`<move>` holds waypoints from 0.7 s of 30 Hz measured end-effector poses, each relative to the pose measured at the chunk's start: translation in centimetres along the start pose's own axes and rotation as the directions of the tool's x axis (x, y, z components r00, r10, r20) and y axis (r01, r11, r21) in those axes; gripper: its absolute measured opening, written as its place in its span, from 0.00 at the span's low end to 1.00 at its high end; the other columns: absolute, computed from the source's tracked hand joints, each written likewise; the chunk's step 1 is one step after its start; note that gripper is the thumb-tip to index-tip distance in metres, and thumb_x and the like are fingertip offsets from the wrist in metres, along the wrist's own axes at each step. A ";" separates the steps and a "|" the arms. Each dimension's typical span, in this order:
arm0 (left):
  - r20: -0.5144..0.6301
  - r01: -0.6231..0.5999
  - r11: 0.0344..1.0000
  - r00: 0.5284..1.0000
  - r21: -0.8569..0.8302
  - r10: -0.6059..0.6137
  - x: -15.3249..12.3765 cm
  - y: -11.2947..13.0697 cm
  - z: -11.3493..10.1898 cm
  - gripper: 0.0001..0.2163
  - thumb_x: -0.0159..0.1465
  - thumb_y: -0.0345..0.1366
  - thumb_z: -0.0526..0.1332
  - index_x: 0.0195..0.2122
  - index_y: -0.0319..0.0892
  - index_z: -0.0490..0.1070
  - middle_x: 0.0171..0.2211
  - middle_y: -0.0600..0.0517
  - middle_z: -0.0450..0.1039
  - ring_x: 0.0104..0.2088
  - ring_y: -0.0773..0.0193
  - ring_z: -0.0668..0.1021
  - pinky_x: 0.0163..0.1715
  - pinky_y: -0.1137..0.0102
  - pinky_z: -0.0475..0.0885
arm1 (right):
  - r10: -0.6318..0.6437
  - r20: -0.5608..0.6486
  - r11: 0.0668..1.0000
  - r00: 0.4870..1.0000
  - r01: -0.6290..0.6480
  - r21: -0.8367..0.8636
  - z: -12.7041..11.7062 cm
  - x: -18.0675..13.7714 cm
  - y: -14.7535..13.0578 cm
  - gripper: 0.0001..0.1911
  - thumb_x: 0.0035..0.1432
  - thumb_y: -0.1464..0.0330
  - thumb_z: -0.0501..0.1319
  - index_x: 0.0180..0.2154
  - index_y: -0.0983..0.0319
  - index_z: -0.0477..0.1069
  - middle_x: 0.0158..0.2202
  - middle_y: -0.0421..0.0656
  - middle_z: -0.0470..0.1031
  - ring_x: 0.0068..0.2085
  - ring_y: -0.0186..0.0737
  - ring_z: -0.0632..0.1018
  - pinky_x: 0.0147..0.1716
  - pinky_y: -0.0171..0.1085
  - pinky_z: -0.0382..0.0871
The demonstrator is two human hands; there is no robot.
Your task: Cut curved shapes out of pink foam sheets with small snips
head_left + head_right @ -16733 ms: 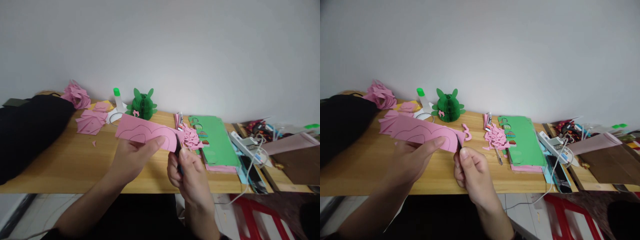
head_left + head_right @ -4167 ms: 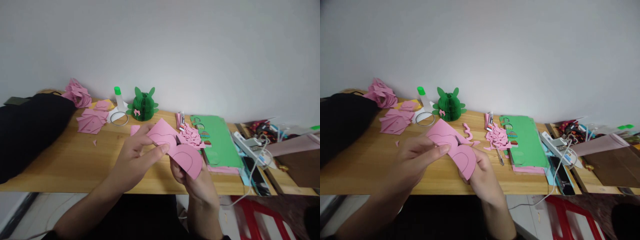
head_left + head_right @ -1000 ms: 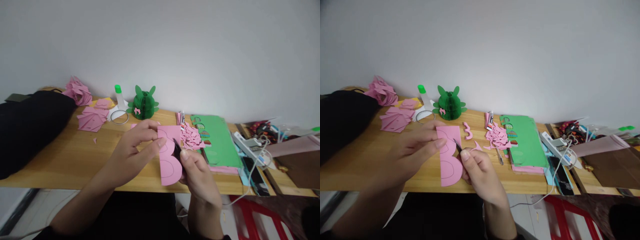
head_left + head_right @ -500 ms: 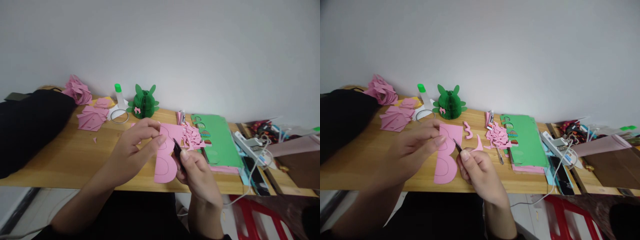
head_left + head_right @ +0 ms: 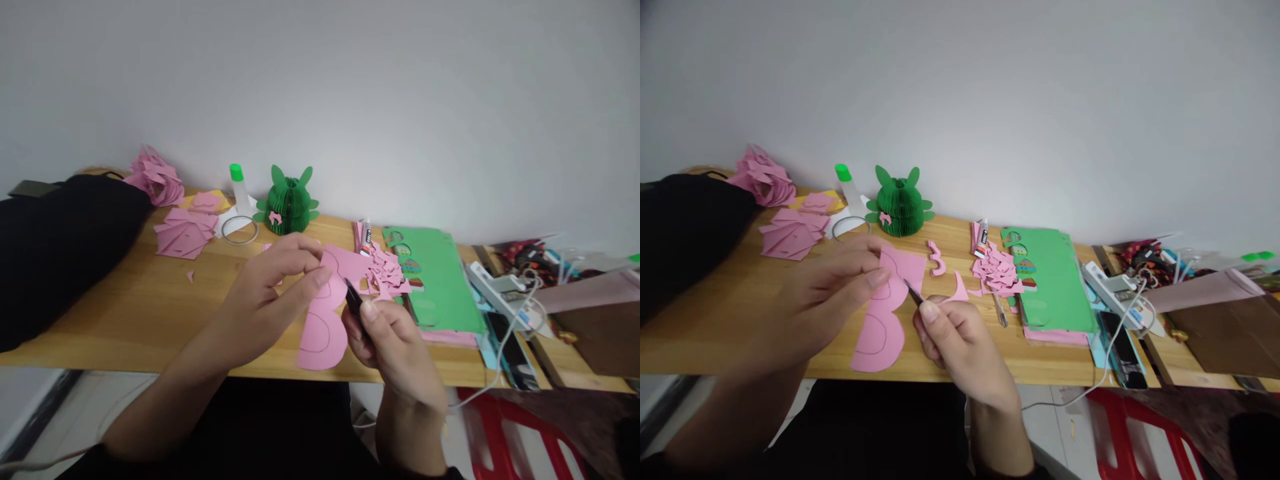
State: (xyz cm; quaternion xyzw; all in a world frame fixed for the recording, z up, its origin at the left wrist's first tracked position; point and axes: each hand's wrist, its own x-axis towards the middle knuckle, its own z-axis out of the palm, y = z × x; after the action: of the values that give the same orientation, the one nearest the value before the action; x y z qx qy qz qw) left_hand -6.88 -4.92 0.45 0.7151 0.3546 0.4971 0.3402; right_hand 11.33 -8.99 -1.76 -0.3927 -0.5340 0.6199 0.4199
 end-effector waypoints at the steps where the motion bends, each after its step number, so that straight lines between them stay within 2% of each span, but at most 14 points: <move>1: 0.013 0.003 1.000 1.000 -0.005 -0.003 0.0 0.0 0.0 0.13 0.64 0.29 0.56 0.22 0.43 0.64 0.30 0.53 0.70 0.32 0.66 0.72 0.34 0.70 0.69 | 0.001 0.004 1.000 1.000 -0.001 0.005 0.0 0.0 0.0 0.26 0.66 0.51 0.55 0.22 0.60 0.62 0.17 0.32 0.54 0.17 0.27 0.51 0.13 0.32 0.41; 9: 0.080 0.084 0.996 0.994 -0.039 -0.080 0.2 0.1 -0.2 0.13 0.64 0.31 0.55 0.21 0.44 0.62 0.27 0.53 0.66 0.33 0.63 0.72 0.35 0.69 0.68 | 0.006 0.026 1.000 1.000 -0.007 0.020 -0.2 0.0 0.1 0.26 0.67 0.51 0.54 0.22 0.60 0.61 0.17 0.32 0.53 0.17 0.27 0.50 0.13 0.32 0.41; 21: 0.075 0.104 0.994 0.992 -0.017 -0.103 0.2 0.0 -0.2 0.14 0.64 0.29 0.54 0.20 0.43 0.59 0.28 0.54 0.68 0.33 0.65 0.72 0.36 0.70 0.69 | -0.001 0.025 0.999 1.000 0.000 0.042 -0.2 0.3 0.5 0.27 0.68 0.52 0.54 0.21 0.61 0.62 0.16 0.32 0.54 0.17 0.27 0.53 0.13 0.31 0.42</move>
State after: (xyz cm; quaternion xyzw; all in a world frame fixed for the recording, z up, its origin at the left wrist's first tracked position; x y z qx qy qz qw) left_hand -6.98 -4.74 0.59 0.7100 0.3732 0.4557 0.3860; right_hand 11.41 -8.68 -2.28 -0.3759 -0.5264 0.6357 0.4214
